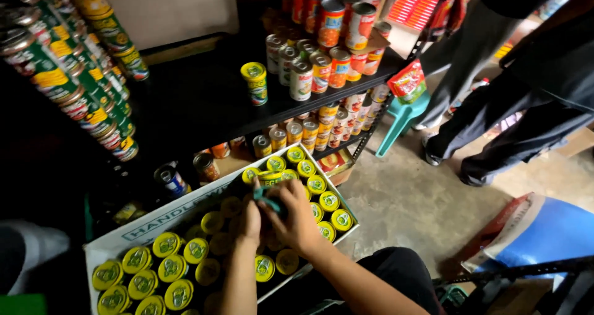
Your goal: Wiping canned goods with a cloth and organizing them onto shelves in a grocery store.
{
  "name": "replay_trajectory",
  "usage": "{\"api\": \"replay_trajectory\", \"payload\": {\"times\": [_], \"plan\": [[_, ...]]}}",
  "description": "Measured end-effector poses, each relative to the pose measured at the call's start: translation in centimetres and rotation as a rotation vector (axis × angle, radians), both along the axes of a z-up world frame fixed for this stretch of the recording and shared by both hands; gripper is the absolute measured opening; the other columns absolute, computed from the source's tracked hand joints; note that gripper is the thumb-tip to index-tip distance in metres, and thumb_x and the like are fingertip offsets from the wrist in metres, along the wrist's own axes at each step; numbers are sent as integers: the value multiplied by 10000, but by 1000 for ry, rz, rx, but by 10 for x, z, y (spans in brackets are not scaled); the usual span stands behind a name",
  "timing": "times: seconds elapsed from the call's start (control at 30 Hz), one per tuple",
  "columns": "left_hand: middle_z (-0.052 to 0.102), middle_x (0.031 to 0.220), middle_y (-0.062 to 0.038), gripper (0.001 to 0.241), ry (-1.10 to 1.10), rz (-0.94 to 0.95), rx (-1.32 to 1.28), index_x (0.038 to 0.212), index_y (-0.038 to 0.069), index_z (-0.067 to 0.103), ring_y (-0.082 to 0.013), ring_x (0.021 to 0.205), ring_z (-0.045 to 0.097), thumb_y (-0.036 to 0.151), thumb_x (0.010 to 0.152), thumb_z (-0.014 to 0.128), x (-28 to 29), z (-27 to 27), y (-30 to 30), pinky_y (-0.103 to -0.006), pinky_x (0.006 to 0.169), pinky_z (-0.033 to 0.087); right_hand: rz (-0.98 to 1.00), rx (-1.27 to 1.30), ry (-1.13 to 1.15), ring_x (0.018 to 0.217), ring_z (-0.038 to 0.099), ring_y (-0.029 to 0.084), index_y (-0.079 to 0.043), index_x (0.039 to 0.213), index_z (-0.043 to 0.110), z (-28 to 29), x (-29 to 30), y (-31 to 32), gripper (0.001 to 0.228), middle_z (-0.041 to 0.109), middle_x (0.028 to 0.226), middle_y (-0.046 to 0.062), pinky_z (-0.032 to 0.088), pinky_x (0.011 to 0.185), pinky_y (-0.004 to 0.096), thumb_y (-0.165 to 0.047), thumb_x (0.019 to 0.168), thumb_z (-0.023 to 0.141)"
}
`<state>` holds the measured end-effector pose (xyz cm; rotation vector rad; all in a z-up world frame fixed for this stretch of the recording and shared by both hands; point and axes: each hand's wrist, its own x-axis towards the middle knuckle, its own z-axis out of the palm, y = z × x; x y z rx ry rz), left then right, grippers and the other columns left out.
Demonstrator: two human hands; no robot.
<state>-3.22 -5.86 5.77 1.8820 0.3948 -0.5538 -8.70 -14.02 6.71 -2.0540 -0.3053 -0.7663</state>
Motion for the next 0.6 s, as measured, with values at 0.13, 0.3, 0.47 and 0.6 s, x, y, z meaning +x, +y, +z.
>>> {"api": "replay_trajectory", "payload": {"times": [0.13, 0.3, 0.47, 0.6], "plan": [[396, 1614, -74, 742, -134, 153, -612, 1511, 94, 494, -239, 1484, 358, 590, 963, 555, 3, -12, 18, -423, 1274, 244, 44, -20, 62, 959, 629, 453, -99, 1059, 634, -2, -11, -2, 212, 557, 1029, 174, 537, 822, 505, -254, 950, 731], [279, 1666, -193, 691, -73, 75, -476, 1584, 71, 351, -358, 1547, 245, 497, 1045, 426, 8, -34, 17, -529, 1272, 178, -39, -6, 39, 972, 621, 458, -109, 1062, 623, 3, 17, -20, 216, 538, 1024, 173, 525, 812, 530, -258, 951, 733], [110, 1714, -152, 769, 64, 136, -566, 1640, 129, 177, -312, 1583, 109, 578, 1037, 338, -25, 56, 7, -517, 1281, 113, -49, 40, 15, 976, 625, 468, -91, 1068, 596, 18, 23, -19, 212, 537, 1039, 175, 527, 830, 514, -245, 972, 706], [566, 1496, -67, 601, -70, 75, -902, 1525, 138, 504, -198, 1271, 518, 367, 1033, 247, 30, -100, 28, -320, 1078, 371, 78, 17, 34, 978, 637, 452, -86, 1035, 610, 6, 7, -5, 212, 537, 1022, 163, 538, 829, 508, -253, 959, 716]]}}
